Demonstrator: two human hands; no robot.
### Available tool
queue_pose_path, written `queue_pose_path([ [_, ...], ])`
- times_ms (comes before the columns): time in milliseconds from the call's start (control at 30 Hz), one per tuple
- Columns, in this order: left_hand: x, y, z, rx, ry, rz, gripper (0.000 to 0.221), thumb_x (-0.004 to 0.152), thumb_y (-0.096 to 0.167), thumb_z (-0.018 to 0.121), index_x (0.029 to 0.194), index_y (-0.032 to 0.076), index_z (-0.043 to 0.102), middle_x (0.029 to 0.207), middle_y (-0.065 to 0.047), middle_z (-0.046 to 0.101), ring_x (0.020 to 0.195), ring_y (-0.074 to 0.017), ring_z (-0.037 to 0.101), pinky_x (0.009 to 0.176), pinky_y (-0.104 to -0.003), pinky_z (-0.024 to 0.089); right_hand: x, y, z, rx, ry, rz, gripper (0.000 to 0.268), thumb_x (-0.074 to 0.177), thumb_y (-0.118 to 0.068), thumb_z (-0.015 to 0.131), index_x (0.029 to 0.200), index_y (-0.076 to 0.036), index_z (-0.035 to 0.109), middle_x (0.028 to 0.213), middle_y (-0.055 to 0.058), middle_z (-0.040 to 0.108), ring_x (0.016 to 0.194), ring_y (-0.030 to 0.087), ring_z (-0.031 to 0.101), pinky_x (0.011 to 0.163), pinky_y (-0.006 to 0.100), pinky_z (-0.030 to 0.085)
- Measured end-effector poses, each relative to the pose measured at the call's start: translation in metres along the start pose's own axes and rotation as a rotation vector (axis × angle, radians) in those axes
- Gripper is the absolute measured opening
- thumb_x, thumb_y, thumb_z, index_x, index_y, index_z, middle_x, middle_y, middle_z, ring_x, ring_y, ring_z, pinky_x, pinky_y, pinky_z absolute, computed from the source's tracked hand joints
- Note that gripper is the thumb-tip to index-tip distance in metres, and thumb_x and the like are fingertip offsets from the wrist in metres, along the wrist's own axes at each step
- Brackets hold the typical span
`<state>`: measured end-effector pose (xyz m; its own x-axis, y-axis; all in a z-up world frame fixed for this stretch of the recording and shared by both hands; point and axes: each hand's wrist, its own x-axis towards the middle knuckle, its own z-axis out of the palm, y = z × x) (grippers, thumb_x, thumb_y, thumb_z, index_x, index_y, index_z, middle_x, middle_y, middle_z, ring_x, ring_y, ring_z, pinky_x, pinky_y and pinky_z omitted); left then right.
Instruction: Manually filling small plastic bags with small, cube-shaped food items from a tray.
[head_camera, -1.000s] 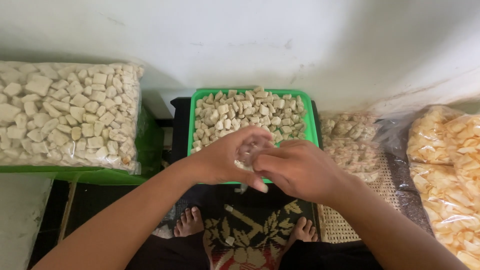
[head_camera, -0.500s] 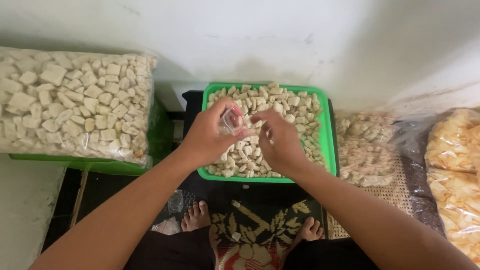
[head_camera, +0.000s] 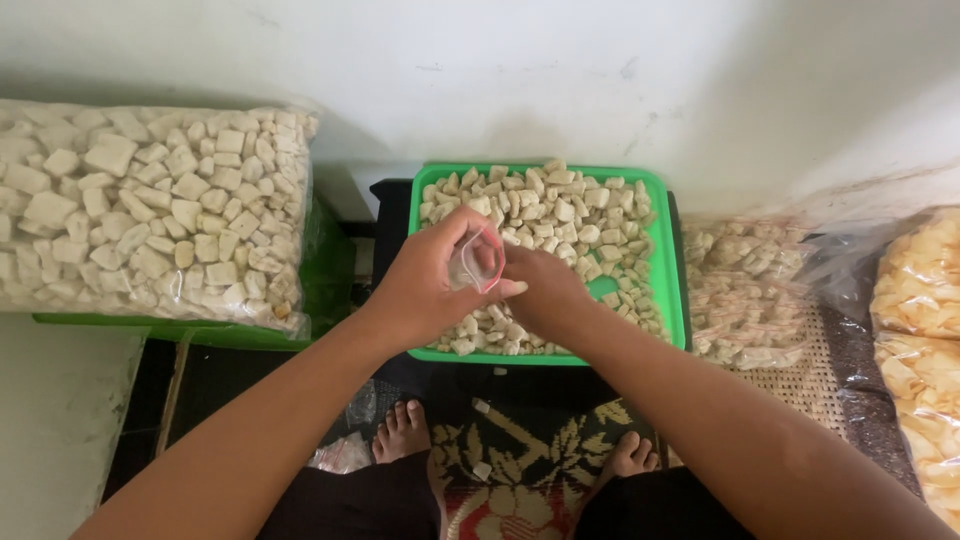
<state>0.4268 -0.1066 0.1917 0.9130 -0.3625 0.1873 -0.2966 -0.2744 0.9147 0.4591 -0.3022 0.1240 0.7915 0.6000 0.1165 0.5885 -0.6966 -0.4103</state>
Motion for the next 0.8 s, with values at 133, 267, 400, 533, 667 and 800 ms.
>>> queue_pose_path([
  [133,0.000,0.002,-0.002,0.051,-0.025,-0.071,0.049,0.079,0.044,0.081,0.109,0.012,0.060,0.090,-0.008,0.071,0.088,-0.0278,0.070,0.082,-0.042,0.051,0.000,-0.011,-0.081,0.091,0.050,0.252,0.024,0.092,-0.015,0.072,0.115,-0.008,0.069,0.109,0.015,0.072,0.091,0.035,0.074,0.079,0.048,0.060],
  [267,0.004,0.007,0.006,0.115,-0.078,-0.122,0.047,0.079,0.033,0.083,0.112,0.011,0.059,0.099,-0.015,0.071,0.100,-0.0388,0.070,0.086,-0.046,0.052,-0.025,-0.006,-0.109,0.212,0.301,-0.156,0.010,0.089,-0.004,0.076,0.089,-0.009,0.067,0.091,0.006,0.073,0.078,0.023,0.072,0.071,0.037,0.057],
  [400,0.009,0.013,0.015,0.209,-0.167,-0.153,0.045,0.080,0.028,0.083,0.113,0.011,0.058,0.102,-0.015,0.071,0.103,-0.0384,0.070,0.086,-0.048,0.054,-0.035,-0.023,-0.118,0.112,0.192,-0.330,0.006,0.093,-0.009,0.072,0.088,-0.007,0.068,0.095,0.008,0.072,0.082,0.030,0.071,0.074,0.039,0.058],
  [533,0.014,0.029,0.019,0.254,-0.252,-0.189,0.044,0.083,0.026,0.082,0.114,0.006,0.056,0.108,-0.021,0.069,0.109,-0.0449,0.068,0.089,-0.053,0.052,-0.034,-0.036,-0.120,0.023,0.231,-0.496,0.019,0.097,0.003,0.060,0.091,-0.012,0.072,0.105,0.007,0.069,0.086,0.032,0.065,0.077,0.044,0.056],
  [667,0.015,0.004,0.020,0.250,-0.214,-0.150,0.045,0.079,0.031,0.084,0.111,0.013,0.059,0.099,-0.014,0.072,0.102,-0.0400,0.071,0.087,-0.049,0.053,-0.025,-0.004,-0.100,0.192,0.243,-0.385,0.035,0.092,0.014,0.050,0.091,-0.009,0.076,0.108,0.011,0.074,0.087,0.030,0.069,0.086,0.044,0.056],
  [800,0.015,-0.010,0.020,0.129,-0.094,-0.115,0.050,0.075,0.042,0.085,0.109,0.014,0.061,0.092,-0.009,0.072,0.096,-0.0326,0.072,0.084,-0.043,0.054,-0.023,0.023,-0.073,0.119,0.307,-0.149,0.023,0.090,0.007,0.063,0.099,-0.010,0.075,0.106,0.009,0.073,0.097,0.034,0.069,0.085,0.045,0.055],
])
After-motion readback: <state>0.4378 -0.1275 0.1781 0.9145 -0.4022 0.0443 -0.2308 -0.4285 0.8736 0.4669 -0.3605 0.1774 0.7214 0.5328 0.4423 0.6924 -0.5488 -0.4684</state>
